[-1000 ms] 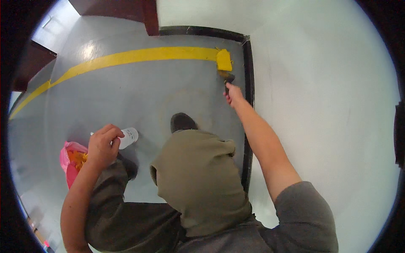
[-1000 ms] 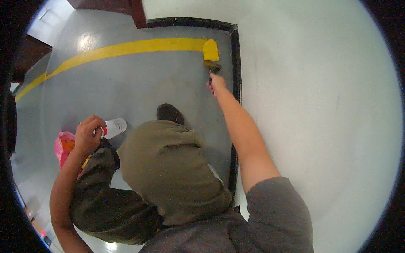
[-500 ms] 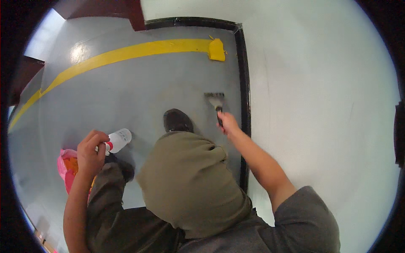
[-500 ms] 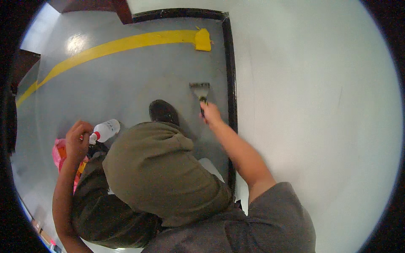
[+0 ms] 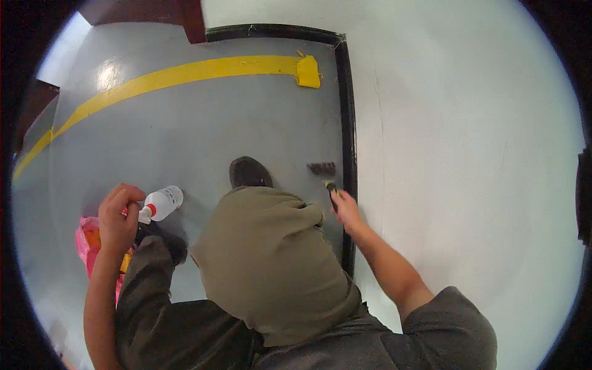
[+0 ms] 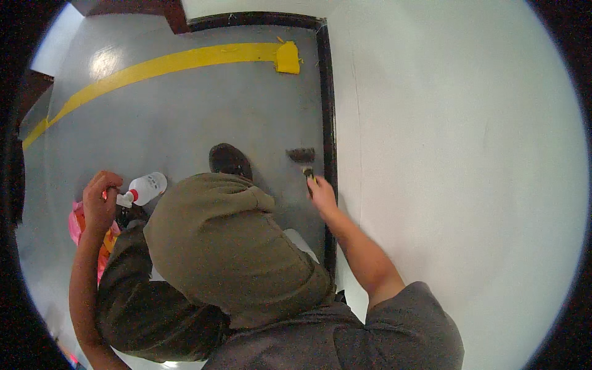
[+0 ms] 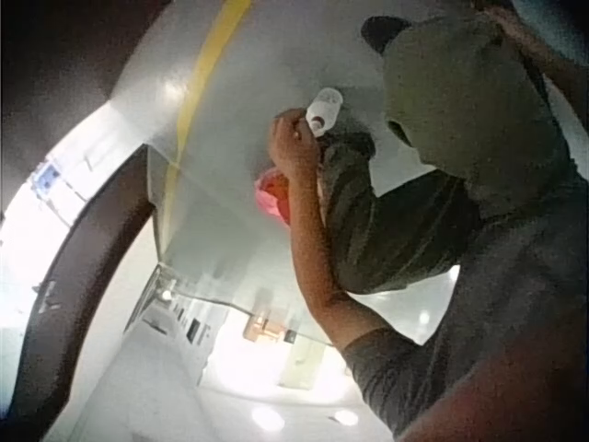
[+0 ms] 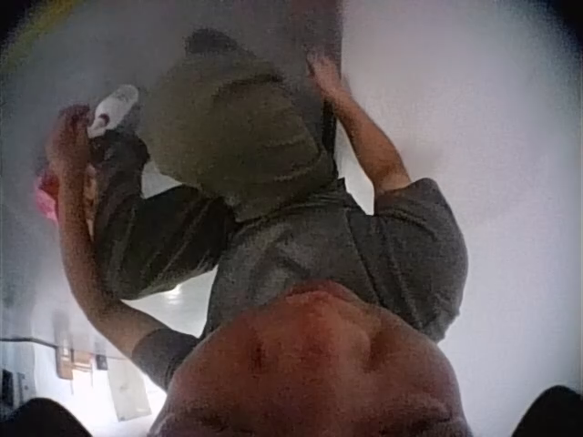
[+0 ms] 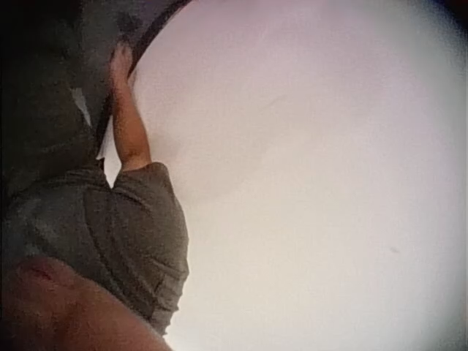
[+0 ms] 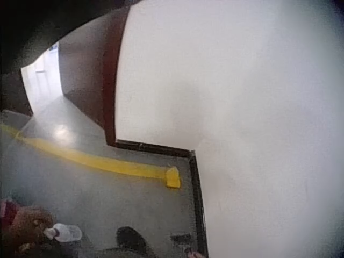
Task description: The recorder uses a scraper to remove yellow tape from a gray floor near a doorway.
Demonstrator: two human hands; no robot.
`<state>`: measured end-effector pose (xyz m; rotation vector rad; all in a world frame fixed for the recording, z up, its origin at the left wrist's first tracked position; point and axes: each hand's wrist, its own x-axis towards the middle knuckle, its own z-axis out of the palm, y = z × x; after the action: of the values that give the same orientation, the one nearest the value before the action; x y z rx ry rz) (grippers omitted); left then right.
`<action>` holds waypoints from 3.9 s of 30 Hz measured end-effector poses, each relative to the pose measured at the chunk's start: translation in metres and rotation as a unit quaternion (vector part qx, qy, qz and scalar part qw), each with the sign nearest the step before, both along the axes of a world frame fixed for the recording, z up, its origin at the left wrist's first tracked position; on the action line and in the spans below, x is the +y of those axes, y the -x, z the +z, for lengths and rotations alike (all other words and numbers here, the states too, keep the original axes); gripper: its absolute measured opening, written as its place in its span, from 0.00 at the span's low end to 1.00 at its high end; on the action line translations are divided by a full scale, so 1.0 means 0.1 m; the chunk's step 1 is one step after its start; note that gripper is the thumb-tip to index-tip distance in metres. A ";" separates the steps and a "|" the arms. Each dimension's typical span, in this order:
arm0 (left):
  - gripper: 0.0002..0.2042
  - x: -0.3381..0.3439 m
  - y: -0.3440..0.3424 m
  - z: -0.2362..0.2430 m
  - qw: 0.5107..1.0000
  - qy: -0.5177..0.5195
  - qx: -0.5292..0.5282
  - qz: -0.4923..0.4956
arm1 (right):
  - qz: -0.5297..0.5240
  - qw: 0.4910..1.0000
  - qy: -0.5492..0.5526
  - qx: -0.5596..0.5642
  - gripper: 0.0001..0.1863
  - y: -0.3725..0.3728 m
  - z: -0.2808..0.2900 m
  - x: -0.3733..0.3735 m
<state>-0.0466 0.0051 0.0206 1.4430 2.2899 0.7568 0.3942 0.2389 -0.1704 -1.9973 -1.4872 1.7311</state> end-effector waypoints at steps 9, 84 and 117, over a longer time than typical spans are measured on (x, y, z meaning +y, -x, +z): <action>0.08 0.14 -0.14 -0.08 0.999 -0.036 -0.033 -0.010 | -0.030 0.992 -0.097 0.079 0.15 0.84 -0.55 1.57; 0.08 0.02 0.06 0.03 0.998 0.013 -0.041 0.051 | -0.023 0.998 0.044 0.036 0.17 1.64 -0.38 1.39; 0.07 -0.09 0.04 -0.07 0.999 0.024 -0.031 0.014 | 0.022 1.000 -0.006 0.019 0.18 0.78 -0.53 0.26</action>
<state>-0.0501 -0.0042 0.0137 1.3506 2.2695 0.7403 0.3158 0.2653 -0.2235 -1.9286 -1.5376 1.7622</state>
